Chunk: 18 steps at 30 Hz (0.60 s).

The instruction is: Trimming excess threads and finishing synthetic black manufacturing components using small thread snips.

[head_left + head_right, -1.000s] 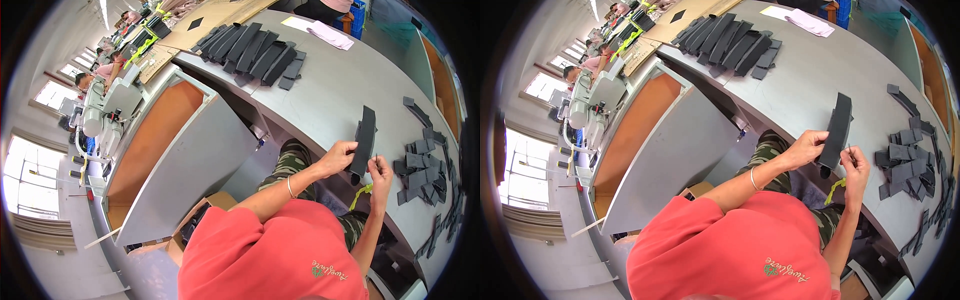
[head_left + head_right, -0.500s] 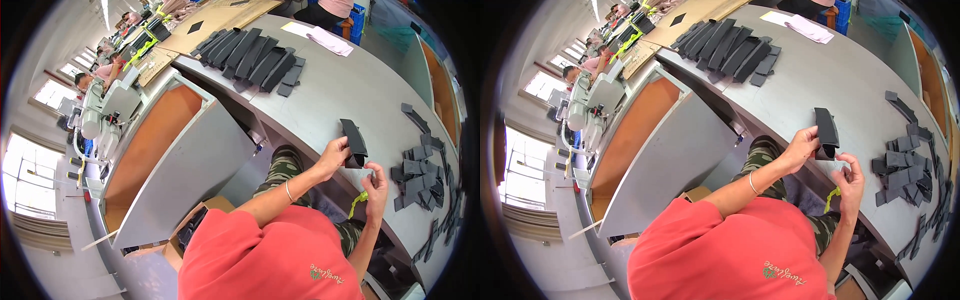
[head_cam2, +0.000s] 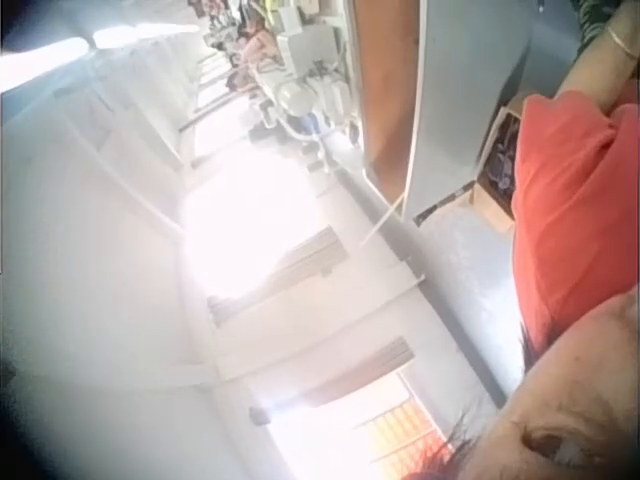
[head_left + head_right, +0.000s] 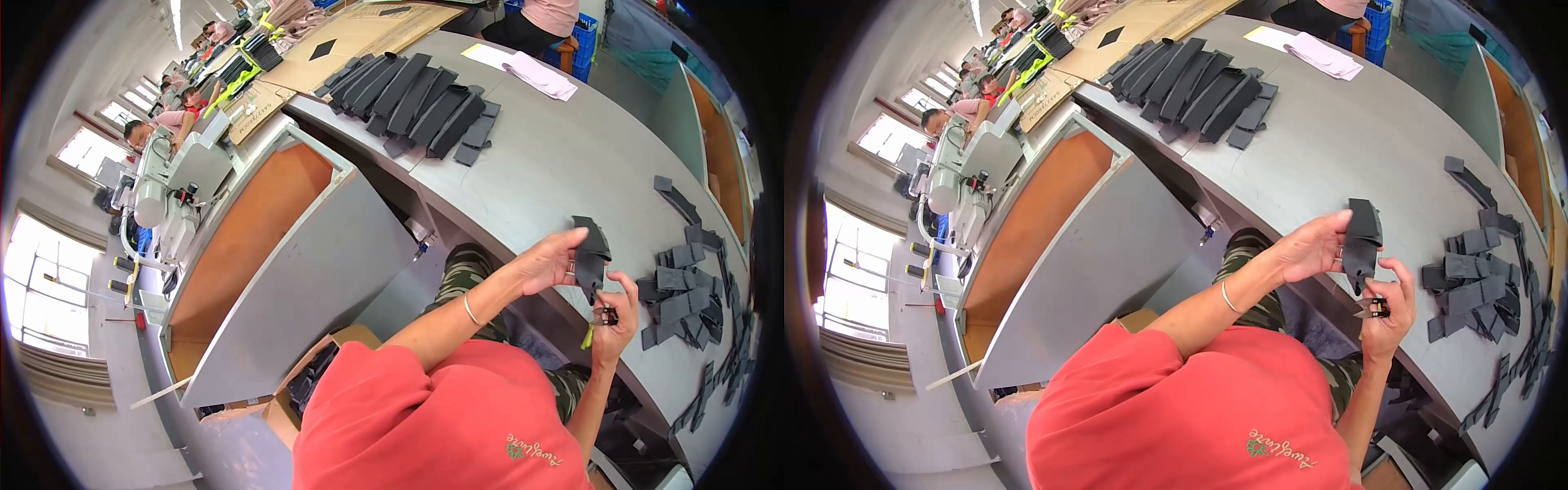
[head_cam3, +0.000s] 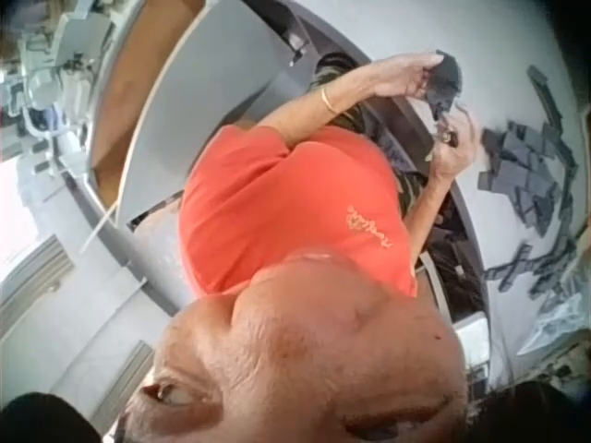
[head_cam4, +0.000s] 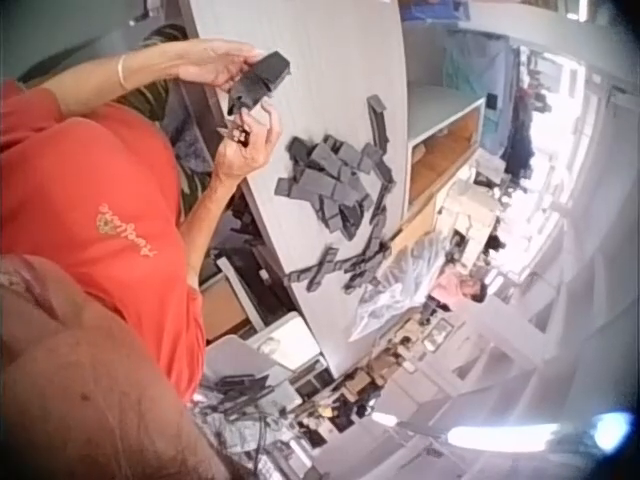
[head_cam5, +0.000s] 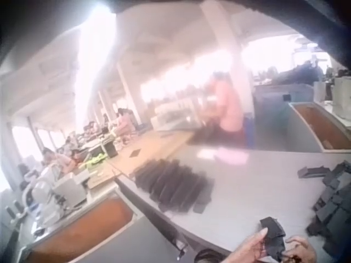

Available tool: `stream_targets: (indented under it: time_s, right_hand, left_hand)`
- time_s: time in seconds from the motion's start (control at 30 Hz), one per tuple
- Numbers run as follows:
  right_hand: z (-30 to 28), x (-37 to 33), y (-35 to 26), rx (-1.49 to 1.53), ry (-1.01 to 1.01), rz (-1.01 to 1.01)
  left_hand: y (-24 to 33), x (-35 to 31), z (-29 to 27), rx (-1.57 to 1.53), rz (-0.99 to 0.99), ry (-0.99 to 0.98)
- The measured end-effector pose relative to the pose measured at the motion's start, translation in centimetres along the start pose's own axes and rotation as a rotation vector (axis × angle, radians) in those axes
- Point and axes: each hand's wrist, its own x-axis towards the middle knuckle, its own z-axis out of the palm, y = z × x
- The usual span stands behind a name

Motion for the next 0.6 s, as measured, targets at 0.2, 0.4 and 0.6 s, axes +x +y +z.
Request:
stream_targets:
  time_s: [0.2, 0.4, 0.6]
  right_hand:
    - [0.4, -1.7, 0.0, 0.135, -0.069, 0.011]
    - [1.2, -2.4, 0.3, 0.072, -0.018, 0.059]
    - [2.0, -0.1, 0.3, 0.324, 0.07, 0.306]
  left_hand:
    - [-1.6, 0.4, -1.0, 0.334, 0.077, 0.152]
    - [-2.8, -0.5, -0.3, 0.546, 0.185, 0.23]
    - [-1.5, -0.6, 0.8, 0.898, 0.153, 0.351]
